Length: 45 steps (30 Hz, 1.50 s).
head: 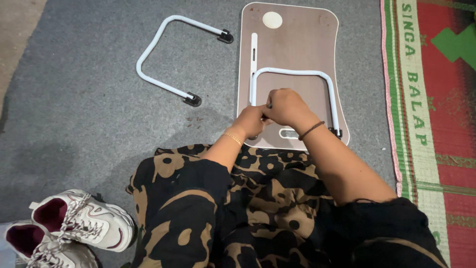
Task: The person sits on the floor and uses a screwdriver to attach white metal legs to a brown tabletop. They tighten screws at each leg joint, then detach one leg and reattach it to a different mounting point on the tabletop.
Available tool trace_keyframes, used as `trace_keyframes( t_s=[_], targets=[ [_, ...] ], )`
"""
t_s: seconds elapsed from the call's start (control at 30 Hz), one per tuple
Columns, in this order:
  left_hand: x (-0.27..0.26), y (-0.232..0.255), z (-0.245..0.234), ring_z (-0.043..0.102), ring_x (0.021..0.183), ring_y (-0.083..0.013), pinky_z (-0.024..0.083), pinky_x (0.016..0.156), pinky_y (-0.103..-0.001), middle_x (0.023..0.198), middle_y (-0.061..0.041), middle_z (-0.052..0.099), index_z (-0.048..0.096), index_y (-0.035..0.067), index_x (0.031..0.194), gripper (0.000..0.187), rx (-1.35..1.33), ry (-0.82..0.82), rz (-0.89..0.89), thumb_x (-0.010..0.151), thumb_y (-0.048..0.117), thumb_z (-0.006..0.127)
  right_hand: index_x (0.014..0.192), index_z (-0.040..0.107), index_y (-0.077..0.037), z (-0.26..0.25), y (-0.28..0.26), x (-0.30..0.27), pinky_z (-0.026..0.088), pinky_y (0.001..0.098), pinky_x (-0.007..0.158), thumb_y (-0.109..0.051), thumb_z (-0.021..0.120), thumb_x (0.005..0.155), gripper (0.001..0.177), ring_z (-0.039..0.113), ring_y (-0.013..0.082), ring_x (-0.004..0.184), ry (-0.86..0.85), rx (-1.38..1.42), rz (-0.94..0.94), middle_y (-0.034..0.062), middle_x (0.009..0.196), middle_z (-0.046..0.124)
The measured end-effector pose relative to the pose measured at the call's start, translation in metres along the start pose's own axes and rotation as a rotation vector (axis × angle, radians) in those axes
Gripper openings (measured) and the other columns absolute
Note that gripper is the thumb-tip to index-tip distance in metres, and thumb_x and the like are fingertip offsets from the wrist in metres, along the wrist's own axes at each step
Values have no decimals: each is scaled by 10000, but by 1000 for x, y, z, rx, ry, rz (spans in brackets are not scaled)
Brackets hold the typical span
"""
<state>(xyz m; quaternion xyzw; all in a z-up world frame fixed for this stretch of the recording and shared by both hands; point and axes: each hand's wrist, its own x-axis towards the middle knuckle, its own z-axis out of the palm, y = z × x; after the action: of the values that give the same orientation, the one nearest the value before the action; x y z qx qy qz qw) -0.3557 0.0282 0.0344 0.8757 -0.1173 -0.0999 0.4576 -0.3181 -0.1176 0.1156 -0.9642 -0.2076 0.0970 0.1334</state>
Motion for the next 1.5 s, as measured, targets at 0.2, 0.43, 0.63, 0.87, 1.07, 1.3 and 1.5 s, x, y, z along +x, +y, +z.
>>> trace_keyframes(
  t_s=[0.2,0.43,0.63,0.87,1.07,1.3,1.5],
  targets=[
    [5,0,-2,695,990,-370,536,888,-431,1036,-163,752,741,88,1078,253,55,-33,-16,908,275,735,874,754,-16,1,0,1,567,448,828,-296,767,759,303,698,393,869,53,5,-50,228,901,725],
    [2,16,-13,695,1016,-346,525,918,-414,1060,-157,748,735,92,1103,249,65,-112,-116,935,270,692,909,745,13,-4,-3,1,568,445,809,-312,774,782,349,696,398,856,39,19,-10,240,913,717],
    [2,19,-17,717,989,-327,535,908,-404,1033,-142,766,736,87,1078,240,18,-116,-146,937,274,685,913,747,10,-2,-2,3,565,443,811,-295,768,781,333,693,396,863,76,27,-43,236,929,718],
    [7,9,-10,710,969,-350,539,887,-414,1015,-155,762,744,80,1055,222,21,-48,-37,919,253,713,865,762,-21,3,3,11,560,442,859,-289,770,771,284,689,385,924,49,-24,-62,229,913,725],
    [8,0,-4,706,959,-362,542,867,-422,1002,-180,752,746,62,1055,295,5,-17,-43,870,291,763,868,755,-43,-3,1,5,561,447,815,-230,802,742,230,687,384,877,43,14,-100,199,932,711],
    [13,-14,0,714,954,-376,552,844,-416,987,-204,748,725,-12,1007,447,54,5,-51,788,360,841,817,716,-51,-14,-9,-2,555,460,763,-126,850,634,239,677,388,849,19,42,-351,167,923,696],
    [15,-18,-6,718,958,-302,547,845,-376,986,-167,751,679,-2,1052,383,-133,-81,35,809,259,820,796,745,-102,-23,-8,-5,549,414,826,-28,796,653,170,651,339,951,-166,-123,-335,69,923,727]
  ],
)
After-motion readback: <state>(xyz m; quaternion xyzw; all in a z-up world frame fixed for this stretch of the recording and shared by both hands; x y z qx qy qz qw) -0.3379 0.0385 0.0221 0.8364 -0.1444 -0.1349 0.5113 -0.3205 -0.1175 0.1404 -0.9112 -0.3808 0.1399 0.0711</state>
